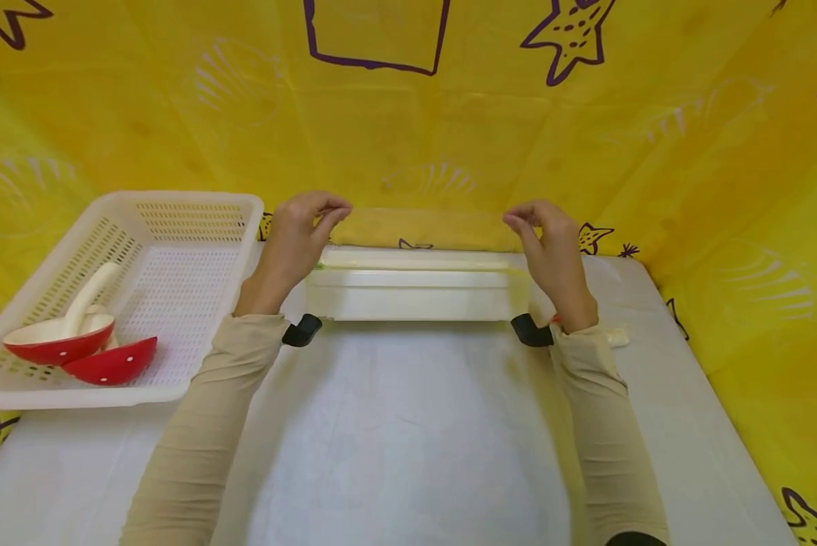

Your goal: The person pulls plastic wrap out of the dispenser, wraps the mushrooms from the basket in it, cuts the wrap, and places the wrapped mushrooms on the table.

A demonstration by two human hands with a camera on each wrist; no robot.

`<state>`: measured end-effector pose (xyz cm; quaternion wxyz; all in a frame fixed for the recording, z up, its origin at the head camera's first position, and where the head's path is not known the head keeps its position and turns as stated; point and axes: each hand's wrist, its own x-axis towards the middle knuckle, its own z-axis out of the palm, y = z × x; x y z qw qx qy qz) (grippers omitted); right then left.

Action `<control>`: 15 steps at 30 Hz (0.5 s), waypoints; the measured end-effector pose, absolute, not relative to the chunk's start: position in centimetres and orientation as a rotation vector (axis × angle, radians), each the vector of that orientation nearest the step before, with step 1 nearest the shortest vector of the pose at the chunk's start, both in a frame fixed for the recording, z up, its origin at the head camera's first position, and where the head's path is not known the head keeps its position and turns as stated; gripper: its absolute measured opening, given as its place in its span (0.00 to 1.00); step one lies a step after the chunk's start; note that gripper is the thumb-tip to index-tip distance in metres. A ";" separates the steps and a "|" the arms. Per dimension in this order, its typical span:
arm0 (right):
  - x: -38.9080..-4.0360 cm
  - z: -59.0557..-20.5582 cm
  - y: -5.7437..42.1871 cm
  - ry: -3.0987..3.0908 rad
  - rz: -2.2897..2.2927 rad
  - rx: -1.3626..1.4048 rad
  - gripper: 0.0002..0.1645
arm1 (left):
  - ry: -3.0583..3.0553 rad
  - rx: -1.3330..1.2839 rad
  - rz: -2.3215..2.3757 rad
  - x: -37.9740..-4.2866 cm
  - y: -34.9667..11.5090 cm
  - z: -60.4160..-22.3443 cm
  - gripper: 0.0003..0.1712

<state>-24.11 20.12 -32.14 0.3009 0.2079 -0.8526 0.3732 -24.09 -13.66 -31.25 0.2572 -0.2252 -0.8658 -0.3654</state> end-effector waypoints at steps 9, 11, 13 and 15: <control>-24.6 -31.4 20.1 -2.253 0.954 0.544 0.13 | -2.346 -0.609 -1.001 -24.4 -13.5 -30.2 0.10; -24.7 -31.2 20.1 -2.252 0.957 0.535 0.13 | -2.347 -0.606 -1.005 -24.5 -13.5 -30.0 0.10; -24.7 -31.0 20.1 -2.255 0.953 0.529 0.13 | -2.350 -0.601 -1.014 -24.6 -13.5 -29.8 0.10; -24.8 -30.8 20.1 -2.251 0.956 0.527 0.13 | -2.351 -0.596 -1.022 -24.7 -13.5 -29.5 0.10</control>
